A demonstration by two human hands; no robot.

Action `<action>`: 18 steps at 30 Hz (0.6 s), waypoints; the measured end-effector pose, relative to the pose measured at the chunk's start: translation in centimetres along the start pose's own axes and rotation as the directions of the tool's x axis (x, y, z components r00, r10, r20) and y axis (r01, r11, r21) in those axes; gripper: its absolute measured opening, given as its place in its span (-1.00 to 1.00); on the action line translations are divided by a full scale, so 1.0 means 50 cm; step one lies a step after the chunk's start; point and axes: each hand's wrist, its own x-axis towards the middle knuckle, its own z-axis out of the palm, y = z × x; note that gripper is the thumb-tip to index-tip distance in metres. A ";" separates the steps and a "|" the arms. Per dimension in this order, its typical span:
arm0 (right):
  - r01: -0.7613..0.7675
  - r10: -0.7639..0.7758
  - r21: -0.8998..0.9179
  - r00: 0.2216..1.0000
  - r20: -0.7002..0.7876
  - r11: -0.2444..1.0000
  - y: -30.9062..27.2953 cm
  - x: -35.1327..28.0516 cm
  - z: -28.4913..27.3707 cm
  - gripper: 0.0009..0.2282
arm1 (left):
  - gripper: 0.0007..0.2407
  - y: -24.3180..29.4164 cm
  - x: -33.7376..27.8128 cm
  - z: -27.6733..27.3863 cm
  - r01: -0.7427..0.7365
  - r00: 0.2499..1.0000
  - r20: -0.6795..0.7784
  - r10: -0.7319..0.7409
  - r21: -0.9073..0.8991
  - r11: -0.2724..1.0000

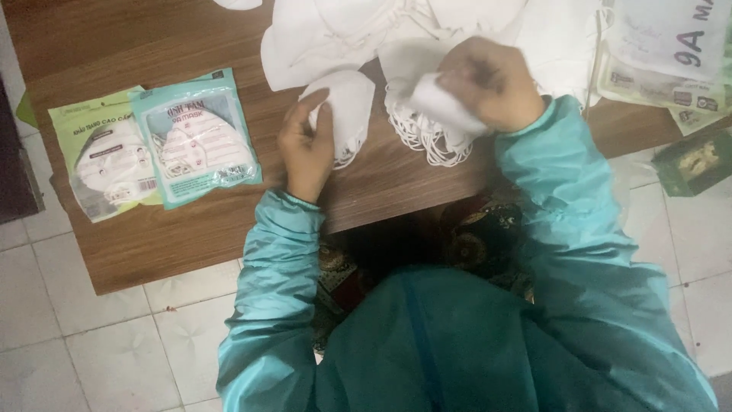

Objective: A person is picking up individual face masks from a pile, unfolding them, and stacking them neatly on a wooden surface.

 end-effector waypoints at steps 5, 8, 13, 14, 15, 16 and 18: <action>-0.093 0.076 0.156 0.991 0.113 0.983 -0.013 0.019 0.065 -0.88 | -0.86 0.010 -0.008 0.013 0.130 0.990 0.089 -0.110 -0.268 0.954; -0.221 0.191 0.271 0.973 0.132 0.937 -0.018 0.019 0.081 -0.89 | -0.85 0.019 -0.013 0.015 0.219 0.969 0.178 -0.170 -0.309 0.925; -0.298 0.270 0.185 0.950 0.159 0.937 -0.005 0.020 0.083 -0.88 | -0.85 0.010 -0.014 0.012 0.255 0.961 0.183 -0.206 -0.305 0.918; -0.298 0.275 0.147 0.948 0.159 0.943 -0.001 0.019 0.083 -0.87 | -0.85 0.008 -0.014 0.012 0.261 0.960 0.179 -0.215 -0.296 0.919; -0.299 0.280 0.109 0.947 0.160 0.948 0.004 0.018 0.083 -0.86 | -0.85 0.005 -0.015 0.013 0.267 0.959 0.175 -0.224 -0.288 0.920; -0.299 0.285 0.072 0.945 0.159 0.952 0.010 0.017 0.083 -0.85 | -0.85 0.001 -0.015 0.013 0.273 0.957 0.172 -0.232 -0.279 0.921; -0.300 0.297 -0.003 0.942 0.157 0.954 0.024 0.012 0.082 -0.83 | -0.85 -0.006 -0.017 0.014 0.287 0.954 0.167 -0.250 -0.261 0.922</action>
